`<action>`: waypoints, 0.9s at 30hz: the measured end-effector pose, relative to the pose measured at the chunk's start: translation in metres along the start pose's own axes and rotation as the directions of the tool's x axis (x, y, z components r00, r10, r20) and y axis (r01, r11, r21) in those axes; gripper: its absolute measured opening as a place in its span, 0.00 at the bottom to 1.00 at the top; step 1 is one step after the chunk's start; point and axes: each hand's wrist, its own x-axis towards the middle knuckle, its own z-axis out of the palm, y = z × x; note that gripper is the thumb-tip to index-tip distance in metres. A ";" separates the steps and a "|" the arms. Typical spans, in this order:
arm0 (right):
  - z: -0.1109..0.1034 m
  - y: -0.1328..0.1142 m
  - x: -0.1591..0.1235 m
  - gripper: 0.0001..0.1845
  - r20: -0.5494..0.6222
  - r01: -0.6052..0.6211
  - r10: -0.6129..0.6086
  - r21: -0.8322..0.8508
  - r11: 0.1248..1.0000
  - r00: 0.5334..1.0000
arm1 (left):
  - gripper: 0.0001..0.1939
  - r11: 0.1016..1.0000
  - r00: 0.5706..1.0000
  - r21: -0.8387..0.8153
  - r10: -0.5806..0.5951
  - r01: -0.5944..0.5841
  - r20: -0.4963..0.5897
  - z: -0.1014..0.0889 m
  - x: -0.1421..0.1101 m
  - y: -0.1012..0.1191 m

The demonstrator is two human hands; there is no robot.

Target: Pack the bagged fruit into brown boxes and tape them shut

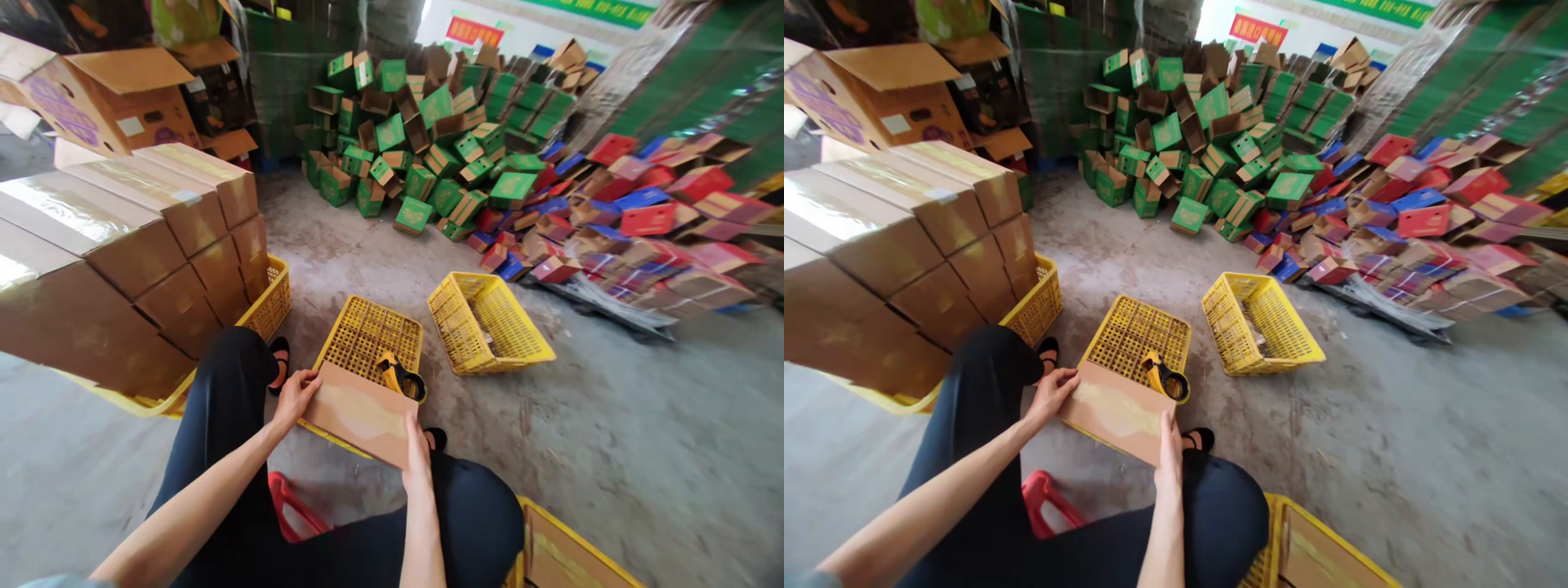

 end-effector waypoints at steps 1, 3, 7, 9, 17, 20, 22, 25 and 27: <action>-0.001 0.001 0.002 0.39 0.039 -0.007 0.008 -0.016 1.000 0.999 | 0.23 1.000 1.000 0.013 0.007 -0.007 0.004 0.000 -0.001 0.001; -0.003 0.004 0.007 0.40 0.024 0.068 -0.066 -0.122 0.990 0.998 | 0.23 0.999 1.000 0.035 0.011 -0.011 0.018 0.001 -0.002 0.003; -0.003 0.007 0.014 0.45 -0.054 0.185 -0.218 -0.355 0.916 0.975 | 0.31 0.999 0.999 -0.004 -0.036 0.036 0.035 0.006 -0.005 0.004; 0.002 0.008 0.014 0.50 -0.067 0.208 -0.263 -0.443 0.872 0.962 | 0.35 0.997 0.997 -0.038 -0.067 0.068 0.031 0.010 -0.008 0.004; 0.029 0.019 -0.024 0.41 0.115 0.315 -0.540 -0.902 0.294 0.834 | 0.36 0.966 0.971 -0.152 -0.187 0.210 0.150 0.024 -0.021 0.011; 0.036 0.018 -0.035 0.41 0.189 0.341 -0.521 -0.916 0.212 0.832 | 0.36 0.960 0.964 -0.131 -0.230 0.247 0.132 0.024 -0.020 0.014; 0.041 0.016 -0.039 0.41 0.218 0.352 -0.502 -0.917 0.188 0.837 | 0.36 0.955 0.961 -0.132 -0.249 0.264 0.120 0.024 -0.019 0.015; 0.053 0.013 -0.044 0.42 0.260 0.378 -0.477 -0.910 0.169 0.839 | 0.34 0.948 0.957 -0.157 -0.260 0.278 0.127 0.025 -0.017 0.014; 0.065 0.013 -0.049 0.41 0.293 0.412 -0.470 -0.895 0.170 0.832 | 0.33 0.939 0.953 -0.172 -0.280 0.298 0.118 0.026 -0.016 0.013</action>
